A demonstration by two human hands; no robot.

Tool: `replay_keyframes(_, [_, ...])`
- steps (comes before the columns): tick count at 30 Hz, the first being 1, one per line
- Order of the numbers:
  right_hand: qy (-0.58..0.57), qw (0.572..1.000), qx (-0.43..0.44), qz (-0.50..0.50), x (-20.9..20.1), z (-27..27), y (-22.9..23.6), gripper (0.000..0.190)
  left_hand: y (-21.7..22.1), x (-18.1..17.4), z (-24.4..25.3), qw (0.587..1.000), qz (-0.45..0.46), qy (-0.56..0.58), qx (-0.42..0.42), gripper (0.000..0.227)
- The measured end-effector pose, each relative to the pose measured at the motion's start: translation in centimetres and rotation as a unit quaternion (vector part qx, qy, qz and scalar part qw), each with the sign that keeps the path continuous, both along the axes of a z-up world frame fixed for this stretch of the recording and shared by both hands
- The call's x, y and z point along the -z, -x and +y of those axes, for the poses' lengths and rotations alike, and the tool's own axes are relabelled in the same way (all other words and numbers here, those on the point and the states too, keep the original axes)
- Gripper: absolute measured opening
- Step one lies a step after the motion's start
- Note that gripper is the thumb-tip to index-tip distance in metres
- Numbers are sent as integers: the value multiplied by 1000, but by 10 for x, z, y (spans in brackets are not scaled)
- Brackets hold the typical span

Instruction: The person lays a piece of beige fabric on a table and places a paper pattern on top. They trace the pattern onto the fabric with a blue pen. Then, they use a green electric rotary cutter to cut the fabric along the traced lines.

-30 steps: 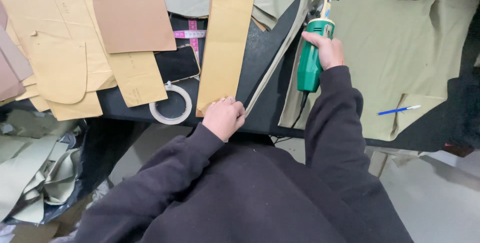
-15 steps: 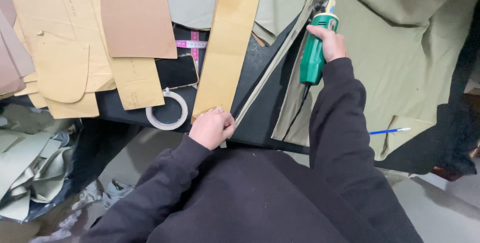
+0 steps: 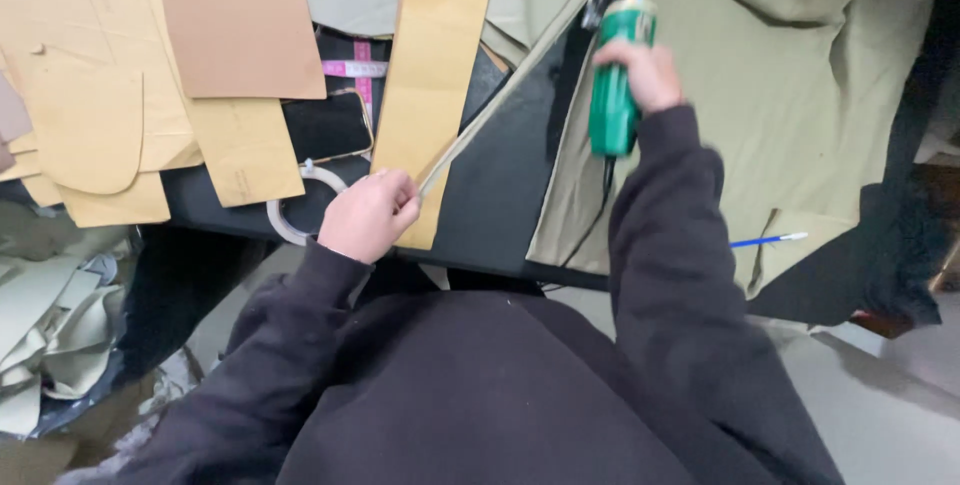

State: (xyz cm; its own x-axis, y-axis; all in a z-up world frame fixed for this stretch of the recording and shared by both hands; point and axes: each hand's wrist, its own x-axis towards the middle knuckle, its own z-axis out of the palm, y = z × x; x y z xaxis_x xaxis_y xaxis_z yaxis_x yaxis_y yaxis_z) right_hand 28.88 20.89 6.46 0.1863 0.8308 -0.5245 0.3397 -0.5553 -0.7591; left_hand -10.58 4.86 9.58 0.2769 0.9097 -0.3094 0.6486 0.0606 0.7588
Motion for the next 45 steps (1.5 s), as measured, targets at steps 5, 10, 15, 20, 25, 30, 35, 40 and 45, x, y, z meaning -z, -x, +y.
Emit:
replay_keyframes(5, [63,994,6,89,-60,-177,17,41,-1,20,20,988,106,-110,0,12])
replay_keyframes(10, [105,994,21,29,-85,-329,-11,56,-73,10,18,966,81,-245,2,24])
replay_keyframes(15, [164,985,6,-45,-83,-380,-9,58,-172,58,4,954,11,-260,151,40])
replay_keyframes(20, [180,980,55,-71,-69,-373,16,52,-208,63,-1,943,86,-217,237,115])
replay_keyframes(25, [135,982,125,-46,-57,-361,29,40,-205,66,-10,944,112,-208,229,141])
replay_keyframes(30, [138,975,173,-6,-62,-351,37,36,-205,69,-10,943,125,-204,233,143])
replay_keyframes(35, [139,975,175,-15,-58,-346,32,35,-206,71,-12,943,126,-206,230,144])
replay_keyframes(40, [109,982,152,-34,-45,-345,21,33,-207,71,-11,945,120,-197,230,145])
replay_keyframes(45, [101,983,150,-34,-48,-323,23,33,-207,74,-11,945,117,-210,223,143])
